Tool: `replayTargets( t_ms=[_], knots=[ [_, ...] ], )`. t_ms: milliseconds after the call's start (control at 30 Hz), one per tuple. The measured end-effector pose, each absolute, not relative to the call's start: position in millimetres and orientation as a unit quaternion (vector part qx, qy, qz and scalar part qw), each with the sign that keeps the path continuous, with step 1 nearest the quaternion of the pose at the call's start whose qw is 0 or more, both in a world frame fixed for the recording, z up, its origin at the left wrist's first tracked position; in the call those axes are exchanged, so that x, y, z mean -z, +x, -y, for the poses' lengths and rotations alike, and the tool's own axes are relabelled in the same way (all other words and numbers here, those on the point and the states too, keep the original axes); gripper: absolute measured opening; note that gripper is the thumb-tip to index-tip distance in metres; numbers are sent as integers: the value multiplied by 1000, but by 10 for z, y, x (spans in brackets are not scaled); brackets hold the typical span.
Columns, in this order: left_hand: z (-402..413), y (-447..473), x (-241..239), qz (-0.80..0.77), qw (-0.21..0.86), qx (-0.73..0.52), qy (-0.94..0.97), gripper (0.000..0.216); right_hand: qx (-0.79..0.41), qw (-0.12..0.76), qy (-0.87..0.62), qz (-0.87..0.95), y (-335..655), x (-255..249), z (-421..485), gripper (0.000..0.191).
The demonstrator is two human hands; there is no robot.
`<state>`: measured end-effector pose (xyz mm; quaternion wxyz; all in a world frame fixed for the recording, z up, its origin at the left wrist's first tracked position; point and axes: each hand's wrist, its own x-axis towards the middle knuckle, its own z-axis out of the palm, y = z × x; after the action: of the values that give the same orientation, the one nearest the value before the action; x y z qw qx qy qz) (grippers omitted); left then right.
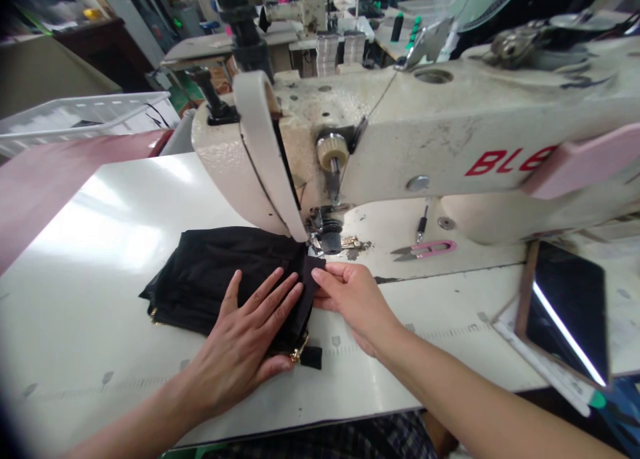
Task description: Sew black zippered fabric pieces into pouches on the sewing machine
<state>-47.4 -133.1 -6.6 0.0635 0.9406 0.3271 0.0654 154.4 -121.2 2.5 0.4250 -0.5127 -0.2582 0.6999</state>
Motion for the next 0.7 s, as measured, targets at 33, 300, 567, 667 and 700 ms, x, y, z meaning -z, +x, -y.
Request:
replayTargets(
  t_ms=[33, 300, 567, 667, 700],
  knots=[
    [1311, -463, 28, -325, 70, -67, 941, 81, -696, 424, -519, 256, 1538, -18, 1205, 23],
    [555, -42, -142, -364, 298, -117, 875, 25, -594, 395, -586, 385, 1547, 61, 1174, 17],
    [313, -18, -127, -423, 488, -70, 760, 11, -593, 379, -565, 430, 1554, 89, 1133, 8],
    [362, -2, -96, -461, 490, -100, 733, 13, -576, 366, -591, 429, 1558, 106, 1118, 22],
    [376, 12, -79, -479, 487, -110, 722, 14, -536, 361, -607, 463, 1568, 108, 1124, 29]
  ],
)
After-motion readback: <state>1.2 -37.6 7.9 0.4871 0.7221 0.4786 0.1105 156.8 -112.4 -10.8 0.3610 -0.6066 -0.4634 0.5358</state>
